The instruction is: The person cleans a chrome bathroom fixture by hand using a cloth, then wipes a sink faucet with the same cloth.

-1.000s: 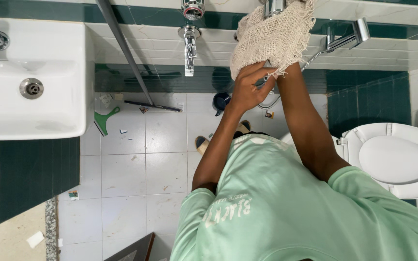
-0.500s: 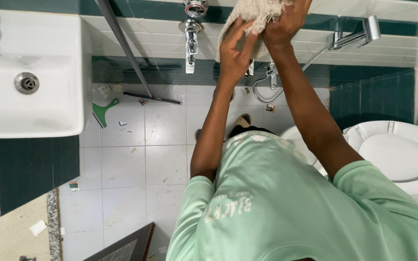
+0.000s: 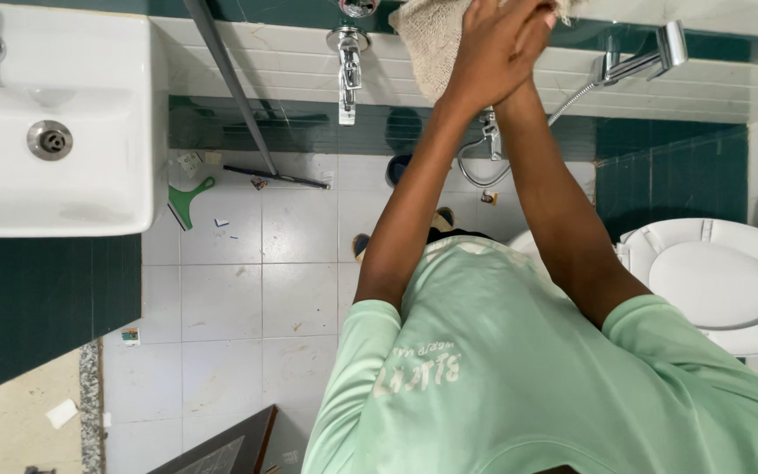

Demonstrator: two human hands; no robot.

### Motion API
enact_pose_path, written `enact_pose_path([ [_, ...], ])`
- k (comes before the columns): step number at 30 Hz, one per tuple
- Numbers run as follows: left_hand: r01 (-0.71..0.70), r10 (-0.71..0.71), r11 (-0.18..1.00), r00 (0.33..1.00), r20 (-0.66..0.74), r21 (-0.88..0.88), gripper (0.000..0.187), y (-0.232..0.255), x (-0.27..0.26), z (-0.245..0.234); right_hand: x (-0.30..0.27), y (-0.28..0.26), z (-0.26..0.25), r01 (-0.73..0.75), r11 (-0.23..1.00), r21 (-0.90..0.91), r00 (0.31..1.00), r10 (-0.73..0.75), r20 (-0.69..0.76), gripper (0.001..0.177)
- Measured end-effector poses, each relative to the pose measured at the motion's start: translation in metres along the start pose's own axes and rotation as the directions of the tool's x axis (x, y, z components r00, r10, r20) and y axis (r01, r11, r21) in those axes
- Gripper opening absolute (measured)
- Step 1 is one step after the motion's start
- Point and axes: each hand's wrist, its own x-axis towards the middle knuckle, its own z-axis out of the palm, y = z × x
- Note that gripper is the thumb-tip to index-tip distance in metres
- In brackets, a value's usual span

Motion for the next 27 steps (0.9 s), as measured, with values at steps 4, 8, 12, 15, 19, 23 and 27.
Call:
enact_pose_path([
  [4, -0.157, 0.151, 0.971, 0.988, 0.042, 0.182, 0.028, 0.021, 0.004, -0.003, -0.003, -0.016, -0.006, 0.051, 0.992, -0.114, 0.979, -0.027, 0.202, 0.040],
  [8, -0.189, 0.149, 0.933, 0.977, 0.151, 0.306, 0.027, 0.021, 0.021, -0.001, -0.019, -0.035, 0.023, -0.151, 0.988, -0.025, 0.988, 0.152, 0.010, 0.052],
  [12, -0.139, 0.043, 0.919, 0.966, 0.255, 0.369, 0.021, 0.011, 0.034, -0.003, -0.032, -0.049, 0.060, -0.272, 0.950, 0.157, 0.949, 0.292, -0.122, 0.056],
  [15, -0.144, 0.119, 0.938, 0.988, 0.098, 0.315, 0.025, 0.000, 0.023, 0.002, -0.038, -0.065, 0.066, -0.217, 0.976, 0.012, 0.966, 0.217, -0.143, 0.044],
  [19, 0.077, -0.068, 0.994, 0.991, -0.118, 0.078, 0.035, 0.000, 0.005, 0.021, -0.041, -0.076, 0.062, 0.057, 0.966, -0.251, 0.992, -0.082, -0.092, 0.021],
  [23, 0.123, -0.102, 0.992, 0.930, -0.353, 0.037, 0.056, -0.011, -0.006, 0.041, -0.031, -0.067, 0.076, 0.257, 0.644, -0.721, 0.952, -0.297, 0.074, 0.023],
  [27, 0.316, -0.390, 0.908, 0.877, -0.281, -0.276, 0.060, -0.061, -0.012, 0.067, -0.018, -0.051, 0.118, 0.611, -0.060, -0.789, 0.715, -0.387, 0.583, 0.037],
])
